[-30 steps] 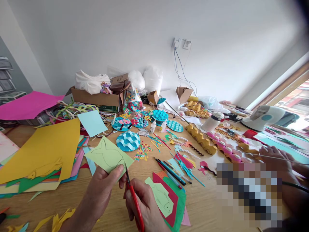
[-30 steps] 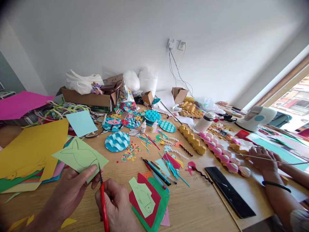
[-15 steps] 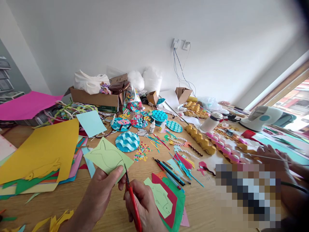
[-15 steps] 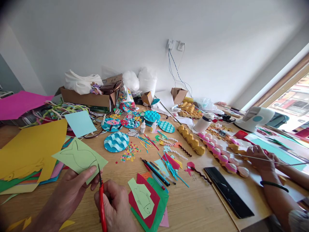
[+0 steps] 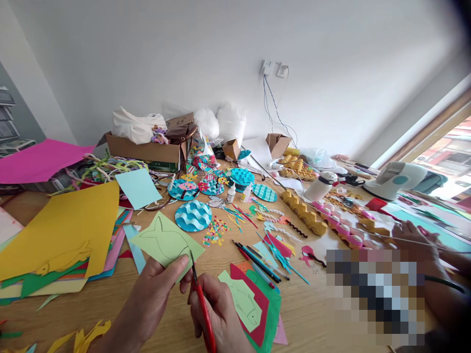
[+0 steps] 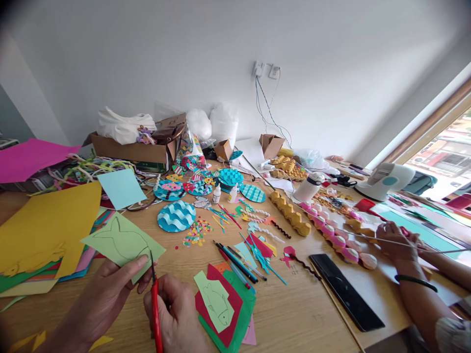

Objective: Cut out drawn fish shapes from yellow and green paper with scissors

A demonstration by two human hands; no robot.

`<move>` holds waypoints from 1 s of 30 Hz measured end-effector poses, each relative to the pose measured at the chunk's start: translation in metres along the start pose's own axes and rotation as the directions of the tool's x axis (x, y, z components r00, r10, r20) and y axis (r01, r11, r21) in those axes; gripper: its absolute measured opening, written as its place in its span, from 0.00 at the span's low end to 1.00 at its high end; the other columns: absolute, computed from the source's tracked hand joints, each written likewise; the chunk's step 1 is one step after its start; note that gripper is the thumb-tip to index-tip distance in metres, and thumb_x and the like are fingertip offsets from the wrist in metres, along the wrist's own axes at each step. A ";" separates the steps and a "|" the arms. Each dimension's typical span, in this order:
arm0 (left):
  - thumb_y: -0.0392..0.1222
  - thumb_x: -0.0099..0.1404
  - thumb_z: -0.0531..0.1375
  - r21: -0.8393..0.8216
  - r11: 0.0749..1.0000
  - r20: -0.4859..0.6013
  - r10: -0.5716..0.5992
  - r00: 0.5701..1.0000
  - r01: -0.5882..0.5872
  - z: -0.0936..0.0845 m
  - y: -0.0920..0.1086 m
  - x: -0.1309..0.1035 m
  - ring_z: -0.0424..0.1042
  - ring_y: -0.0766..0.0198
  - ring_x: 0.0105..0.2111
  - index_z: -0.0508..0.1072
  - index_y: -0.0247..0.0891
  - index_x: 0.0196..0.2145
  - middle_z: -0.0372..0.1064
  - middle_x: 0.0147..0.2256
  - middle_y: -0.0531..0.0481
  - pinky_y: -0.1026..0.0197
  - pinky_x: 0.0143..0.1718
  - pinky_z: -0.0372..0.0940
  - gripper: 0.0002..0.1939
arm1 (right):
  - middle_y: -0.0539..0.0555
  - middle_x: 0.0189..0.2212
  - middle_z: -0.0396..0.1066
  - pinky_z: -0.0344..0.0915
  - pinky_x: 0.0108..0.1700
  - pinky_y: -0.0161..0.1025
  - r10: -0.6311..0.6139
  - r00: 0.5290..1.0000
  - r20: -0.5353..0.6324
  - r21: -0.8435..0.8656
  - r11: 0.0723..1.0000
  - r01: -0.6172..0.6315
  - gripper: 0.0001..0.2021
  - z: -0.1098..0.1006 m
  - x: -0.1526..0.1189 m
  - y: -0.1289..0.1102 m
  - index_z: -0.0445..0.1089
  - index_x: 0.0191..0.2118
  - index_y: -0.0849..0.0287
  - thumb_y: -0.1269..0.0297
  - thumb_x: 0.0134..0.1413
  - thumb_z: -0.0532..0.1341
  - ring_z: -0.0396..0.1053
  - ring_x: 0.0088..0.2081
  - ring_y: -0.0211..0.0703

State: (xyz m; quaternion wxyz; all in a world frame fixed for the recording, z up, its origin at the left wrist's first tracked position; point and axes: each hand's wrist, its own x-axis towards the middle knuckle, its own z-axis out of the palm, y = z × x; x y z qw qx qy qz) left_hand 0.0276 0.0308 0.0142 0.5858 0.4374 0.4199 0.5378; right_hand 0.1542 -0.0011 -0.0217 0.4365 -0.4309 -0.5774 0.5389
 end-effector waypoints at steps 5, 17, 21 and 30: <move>0.42 0.57 0.61 -0.012 1.000 0.007 -0.023 1.000 0.023 -0.001 -0.002 0.001 0.62 0.67 0.20 0.67 0.40 0.16 0.63 0.17 0.57 0.65 0.23 0.61 0.14 | 0.43 0.16 0.50 0.45 0.21 0.31 -0.013 1.000 -0.001 -0.069 0.998 0.013 0.24 -0.002 -0.001 0.005 0.62 0.28 0.59 0.41 0.61 0.51 0.48 0.19 0.32; 0.42 0.52 0.63 0.056 0.998 -0.142 0.018 0.990 -0.010 -0.001 -0.002 0.004 0.62 0.67 0.18 0.64 0.41 0.15 0.63 0.15 0.60 0.65 0.22 0.60 0.14 | 0.44 0.17 0.51 0.45 0.21 0.31 -0.002 1.000 -0.020 -0.076 0.997 0.001 0.25 -0.001 -0.003 0.014 0.57 0.23 0.58 0.42 0.60 0.53 0.49 0.21 0.33; 0.42 0.50 0.62 0.102 0.995 -0.138 0.017 0.990 -0.002 0.000 0.003 0.004 0.62 0.67 0.18 0.65 0.42 0.15 0.62 0.14 0.60 0.65 0.22 0.61 0.11 | 0.44 0.16 0.53 0.48 0.20 0.30 0.002 1.000 0.000 -0.023 1.000 -0.002 0.25 0.001 -0.003 0.016 0.59 0.25 0.58 0.41 0.60 0.53 0.51 0.19 0.33; 0.45 0.50 0.61 0.166 0.985 -0.107 -0.021 0.994 0.038 -0.002 0.001 0.003 0.61 0.66 0.18 0.64 0.42 0.12 0.62 0.14 0.58 0.65 0.24 0.61 0.14 | 0.44 0.16 0.51 0.45 0.20 0.31 0.005 1.000 -0.009 -0.037 0.999 -0.006 0.25 -0.003 -0.004 0.012 0.57 0.23 0.58 0.41 0.60 0.53 0.49 0.19 0.32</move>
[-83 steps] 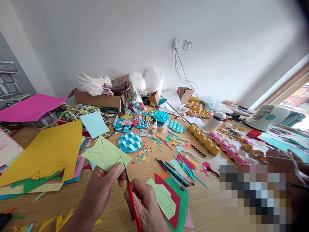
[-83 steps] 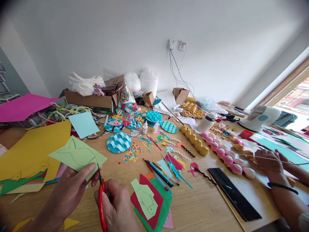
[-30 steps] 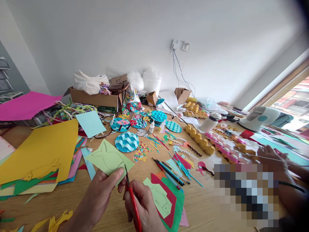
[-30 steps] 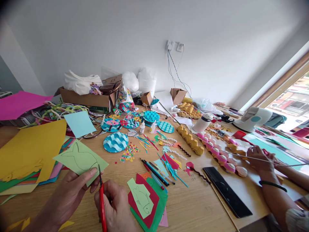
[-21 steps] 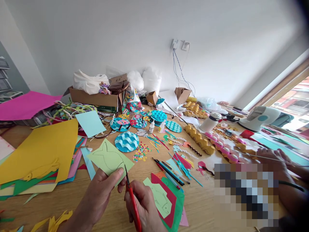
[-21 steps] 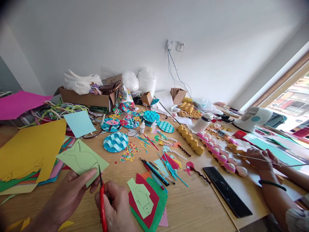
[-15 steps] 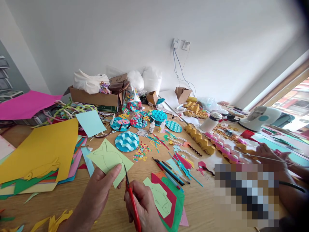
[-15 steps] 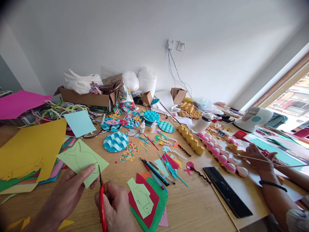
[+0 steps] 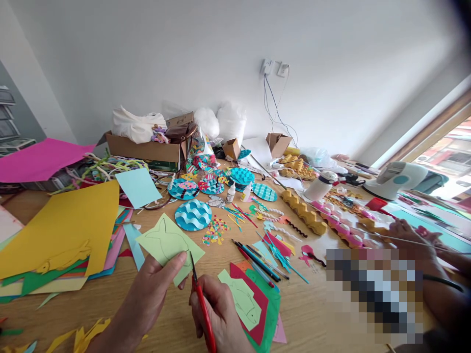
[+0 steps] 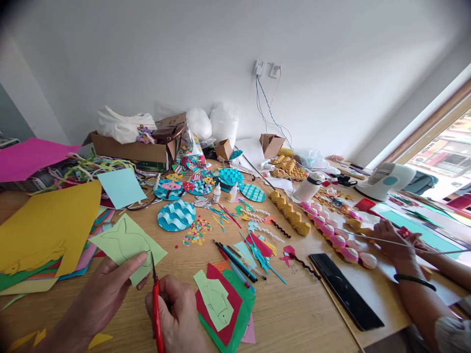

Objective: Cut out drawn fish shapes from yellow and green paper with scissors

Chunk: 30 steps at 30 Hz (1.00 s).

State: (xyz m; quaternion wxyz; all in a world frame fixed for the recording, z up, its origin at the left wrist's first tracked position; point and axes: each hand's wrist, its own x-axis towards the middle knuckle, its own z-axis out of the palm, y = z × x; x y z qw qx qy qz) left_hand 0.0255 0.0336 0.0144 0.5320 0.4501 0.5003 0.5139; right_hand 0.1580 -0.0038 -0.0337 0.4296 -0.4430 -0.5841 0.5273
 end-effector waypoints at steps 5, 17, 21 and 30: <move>0.46 0.50 0.62 -0.036 0.999 -0.005 -0.015 1.000 0.014 -0.001 -0.001 0.000 0.60 0.66 0.18 0.65 0.42 0.14 0.62 0.14 0.59 0.65 0.22 0.60 0.14 | 0.44 0.16 0.51 0.44 0.20 0.31 -0.015 1.000 0.008 -0.054 0.998 0.015 0.24 -0.003 -0.002 0.001 0.57 0.23 0.58 0.44 0.61 0.53 0.49 0.19 0.32; 0.45 0.54 0.62 -0.034 0.999 0.078 -0.023 0.997 0.026 -0.005 -0.006 0.002 0.60 0.66 0.18 0.66 0.42 0.17 0.61 0.15 0.60 0.66 0.21 0.60 0.12 | 0.45 0.16 0.54 0.46 0.21 0.31 0.013 1.000 0.003 -0.150 0.989 -0.012 0.26 -0.006 -0.003 0.002 0.59 0.24 0.58 0.39 0.60 0.50 0.51 0.20 0.33; 0.44 0.55 0.62 -0.059 0.997 0.093 -0.035 0.995 0.041 -0.005 -0.007 0.001 0.60 0.66 0.19 0.66 0.42 0.18 0.60 0.15 0.60 0.67 0.21 0.60 0.12 | 0.45 0.17 0.54 0.46 0.21 0.31 -0.007 1.000 0.013 -0.164 0.986 0.009 0.25 -0.007 -0.004 0.005 0.59 0.24 0.58 0.41 0.62 0.50 0.51 0.21 0.34; 0.44 0.50 0.63 -0.096 0.991 0.078 -0.082 0.994 0.090 -0.005 -0.007 0.001 0.59 0.68 0.17 0.66 0.41 0.19 0.61 0.16 0.61 0.67 0.17 0.59 0.10 | 0.44 0.18 0.54 0.47 0.23 0.32 -0.008 1.000 0.022 -0.230 0.973 0.013 0.20 -0.011 -0.006 0.007 0.59 0.25 0.58 0.51 0.64 0.53 0.52 0.22 0.33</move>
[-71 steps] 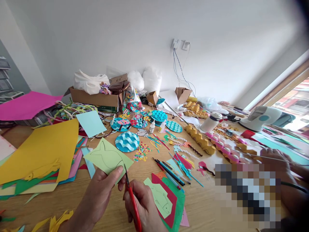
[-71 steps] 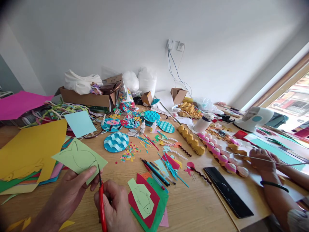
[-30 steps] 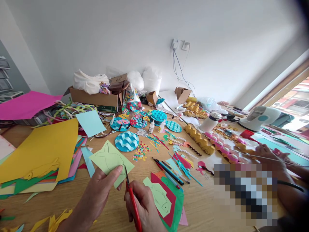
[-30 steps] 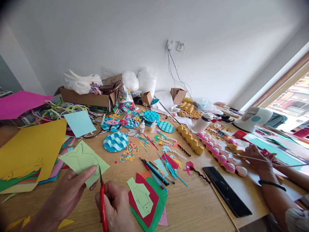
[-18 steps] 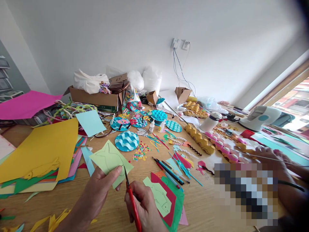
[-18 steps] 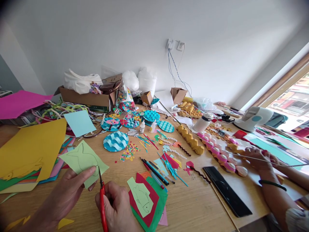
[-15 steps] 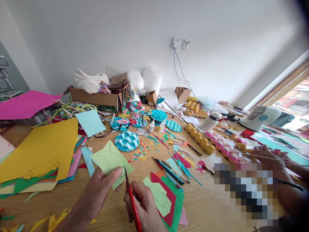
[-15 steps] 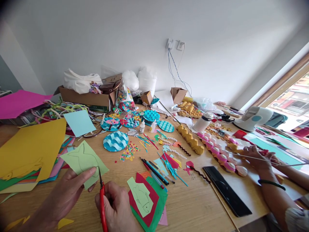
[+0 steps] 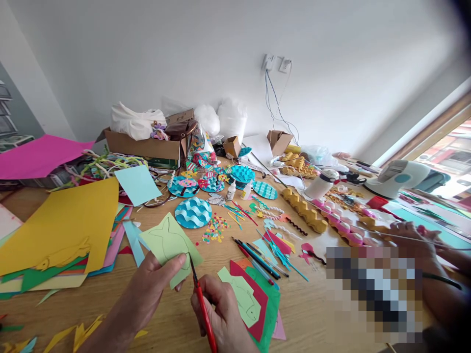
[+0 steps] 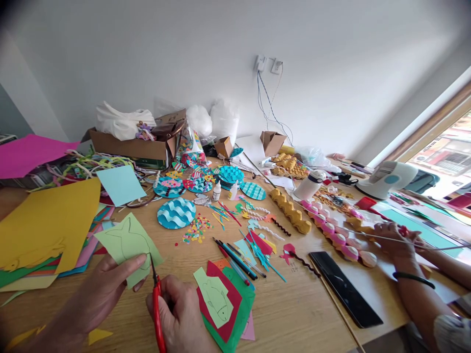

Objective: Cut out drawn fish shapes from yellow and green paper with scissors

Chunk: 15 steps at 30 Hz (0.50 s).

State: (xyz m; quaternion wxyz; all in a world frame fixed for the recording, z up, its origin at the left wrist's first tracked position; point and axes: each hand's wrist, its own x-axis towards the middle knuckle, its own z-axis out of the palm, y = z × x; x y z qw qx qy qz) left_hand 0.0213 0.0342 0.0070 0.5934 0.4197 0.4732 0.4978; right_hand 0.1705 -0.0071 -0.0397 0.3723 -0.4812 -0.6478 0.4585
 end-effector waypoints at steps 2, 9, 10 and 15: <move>0.44 0.51 0.63 0.007 1.000 0.007 -0.005 1.000 0.005 -0.001 0.000 0.000 0.59 0.67 0.17 0.67 0.41 0.19 0.61 0.15 0.60 0.67 0.17 0.59 0.10 | 0.44 0.18 0.54 0.47 0.24 0.32 0.003 1.000 -0.006 -0.026 1.000 -0.003 0.20 0.000 -0.001 -0.002 0.59 0.25 0.58 0.51 0.64 0.53 0.51 0.22 0.33; 0.45 0.52 0.63 0.010 1.000 -0.008 -0.004 1.000 0.004 0.000 -0.001 0.000 0.59 0.67 0.17 0.67 0.41 0.18 0.61 0.15 0.60 0.66 0.18 0.59 0.11 | 0.45 0.17 0.56 0.47 0.22 0.31 0.007 1.000 0.002 0.010 1.000 -0.007 0.22 0.002 0.001 -0.003 0.59 0.24 0.58 0.48 0.64 0.52 0.53 0.21 0.34; 0.45 0.52 0.63 0.014 1.000 -0.002 -0.002 1.000 0.002 0.000 -0.001 0.000 0.59 0.67 0.17 0.67 0.41 0.18 0.61 0.14 0.60 0.66 0.18 0.59 0.11 | 0.46 0.17 0.56 0.47 0.22 0.31 0.004 1.000 -0.008 0.012 1.000 -0.004 0.23 0.003 0.001 -0.002 0.60 0.24 0.58 0.46 0.63 0.52 0.53 0.22 0.34; 0.45 0.53 0.63 0.012 1.000 0.003 0.000 1.000 0.000 0.001 -0.003 -0.001 0.60 0.67 0.17 0.67 0.41 0.17 0.61 0.14 0.59 0.66 0.20 0.59 0.12 | 0.46 0.16 0.57 0.49 0.22 0.31 0.026 0.999 -0.037 0.011 1.000 -0.025 0.25 0.004 -0.001 0.003 0.62 0.24 0.58 0.42 0.62 0.51 0.53 0.21 0.34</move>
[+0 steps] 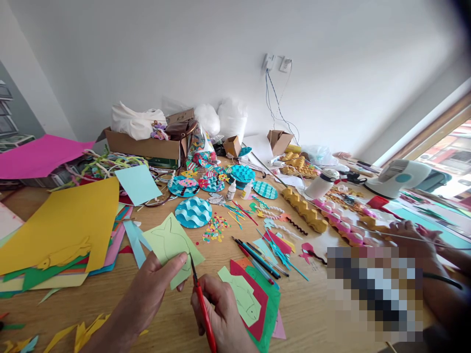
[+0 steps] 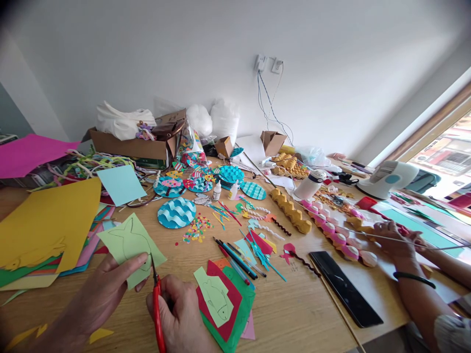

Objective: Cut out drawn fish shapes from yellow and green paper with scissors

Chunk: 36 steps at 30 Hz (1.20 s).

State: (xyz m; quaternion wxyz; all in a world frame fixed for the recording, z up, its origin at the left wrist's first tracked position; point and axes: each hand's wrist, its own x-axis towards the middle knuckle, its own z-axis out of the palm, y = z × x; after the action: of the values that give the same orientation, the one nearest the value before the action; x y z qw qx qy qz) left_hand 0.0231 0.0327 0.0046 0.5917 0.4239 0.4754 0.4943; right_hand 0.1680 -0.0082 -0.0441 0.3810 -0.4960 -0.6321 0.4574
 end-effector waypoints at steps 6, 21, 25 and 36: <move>0.46 0.54 0.62 -0.027 1.000 0.001 -0.007 1.000 0.007 0.002 -0.001 -0.001 0.60 0.66 0.17 0.66 0.41 0.18 0.61 0.14 0.59 0.65 0.20 0.60 0.13 | 0.46 0.16 0.57 0.49 0.22 0.31 -0.018 1.000 -0.005 -0.012 1.000 0.018 0.26 -0.001 -0.001 0.000 0.63 0.23 0.58 0.42 0.62 0.51 0.53 0.21 0.34; 0.43 0.46 0.65 -0.084 0.996 -0.161 -0.052 0.985 0.039 0.012 0.003 -0.005 0.67 0.62 0.24 0.70 0.43 0.19 0.69 0.20 0.58 0.64 0.26 0.65 0.07 | 0.47 0.16 0.58 0.50 0.21 0.31 0.011 0.999 -0.041 0.023 1.000 -0.010 0.27 0.002 0.000 0.004 0.65 0.24 0.58 0.39 0.60 0.51 0.54 0.20 0.35; 0.43 0.46 0.66 -0.070 0.996 -0.175 -0.058 0.983 0.046 0.012 0.000 -0.005 0.71 0.58 0.30 0.74 0.43 0.24 0.73 0.24 0.56 0.63 0.30 0.67 0.05 | 0.47 0.16 0.58 0.50 0.22 0.30 0.005 0.999 -0.038 0.017 1.000 -0.004 0.28 0.001 0.000 0.000 0.64 0.23 0.59 0.38 0.60 0.50 0.54 0.21 0.35; 0.43 0.47 0.65 -0.034 0.999 -0.175 0.018 0.984 -0.025 0.016 0.000 -0.006 0.72 0.58 0.30 0.72 0.44 0.25 0.73 0.24 0.57 0.63 0.28 0.66 0.06 | 0.45 0.15 0.54 0.49 0.20 0.30 -0.019 0.999 -0.049 0.079 0.997 0.023 0.28 0.003 0.003 -0.007 0.61 0.23 0.58 0.38 0.60 0.49 0.52 0.20 0.33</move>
State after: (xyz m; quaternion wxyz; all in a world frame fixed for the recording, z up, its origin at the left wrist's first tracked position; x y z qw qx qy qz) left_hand 0.0387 0.0266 0.0080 0.5500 0.3733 0.5117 0.5443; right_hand 0.1624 -0.0069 -0.0379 0.4203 -0.4845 -0.6094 0.4661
